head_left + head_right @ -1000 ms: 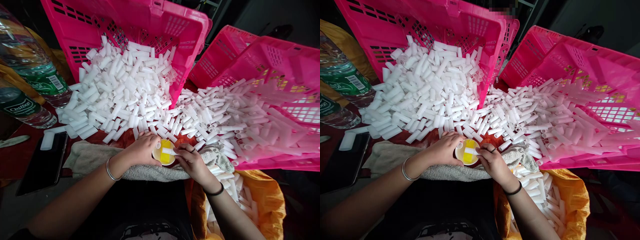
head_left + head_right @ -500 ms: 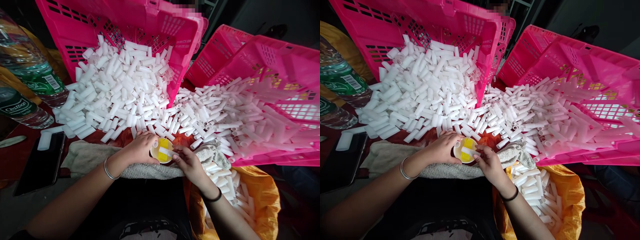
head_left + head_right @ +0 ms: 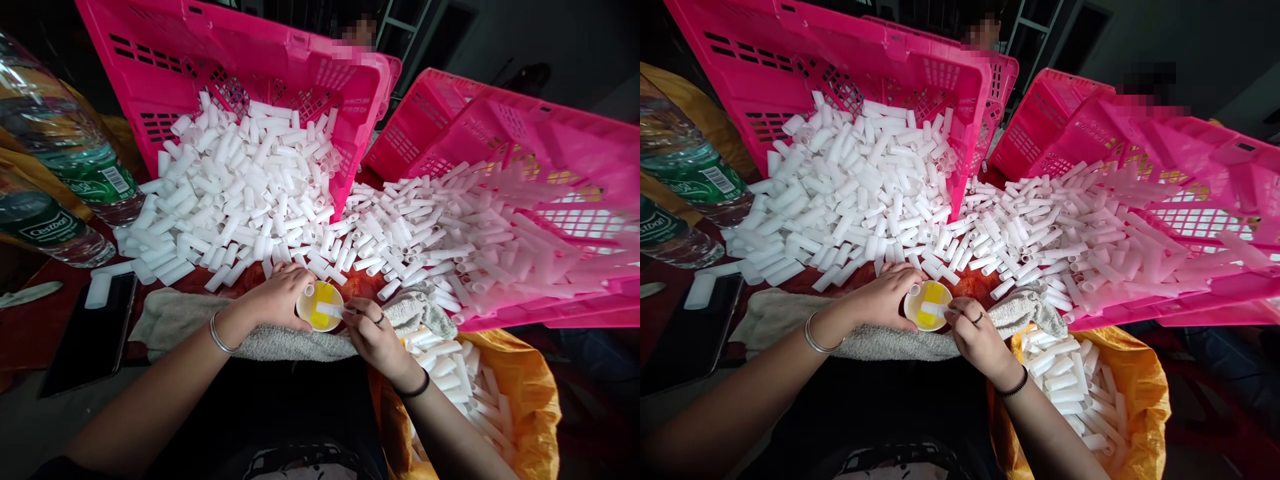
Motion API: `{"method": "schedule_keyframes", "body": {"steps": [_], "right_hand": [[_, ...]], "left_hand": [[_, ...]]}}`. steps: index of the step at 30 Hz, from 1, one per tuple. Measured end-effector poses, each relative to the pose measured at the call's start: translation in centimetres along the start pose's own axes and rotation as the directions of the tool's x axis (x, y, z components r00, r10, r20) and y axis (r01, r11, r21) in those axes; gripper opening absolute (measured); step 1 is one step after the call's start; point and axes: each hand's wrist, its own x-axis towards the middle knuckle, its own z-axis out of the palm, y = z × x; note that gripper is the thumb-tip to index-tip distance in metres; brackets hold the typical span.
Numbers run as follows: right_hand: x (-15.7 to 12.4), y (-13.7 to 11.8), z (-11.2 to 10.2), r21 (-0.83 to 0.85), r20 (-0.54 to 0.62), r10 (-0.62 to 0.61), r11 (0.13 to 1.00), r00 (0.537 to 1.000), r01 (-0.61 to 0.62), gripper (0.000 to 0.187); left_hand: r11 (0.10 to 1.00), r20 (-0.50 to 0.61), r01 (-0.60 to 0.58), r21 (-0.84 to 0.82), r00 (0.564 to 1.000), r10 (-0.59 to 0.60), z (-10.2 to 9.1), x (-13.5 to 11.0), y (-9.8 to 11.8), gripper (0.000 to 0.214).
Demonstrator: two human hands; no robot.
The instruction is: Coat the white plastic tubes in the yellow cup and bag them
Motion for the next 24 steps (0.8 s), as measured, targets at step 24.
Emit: {"method": "schedule_keyframes", "body": {"steps": [24], "right_hand": [[5.2,-6.8,-4.0,0.496,0.272,0.499,0.66,0.823,-0.565,0.034]], "left_hand": [[0.954,-0.241,-0.109,0.28,0.954,0.18,-3.2,-2.7,6.4,0.022]]}}
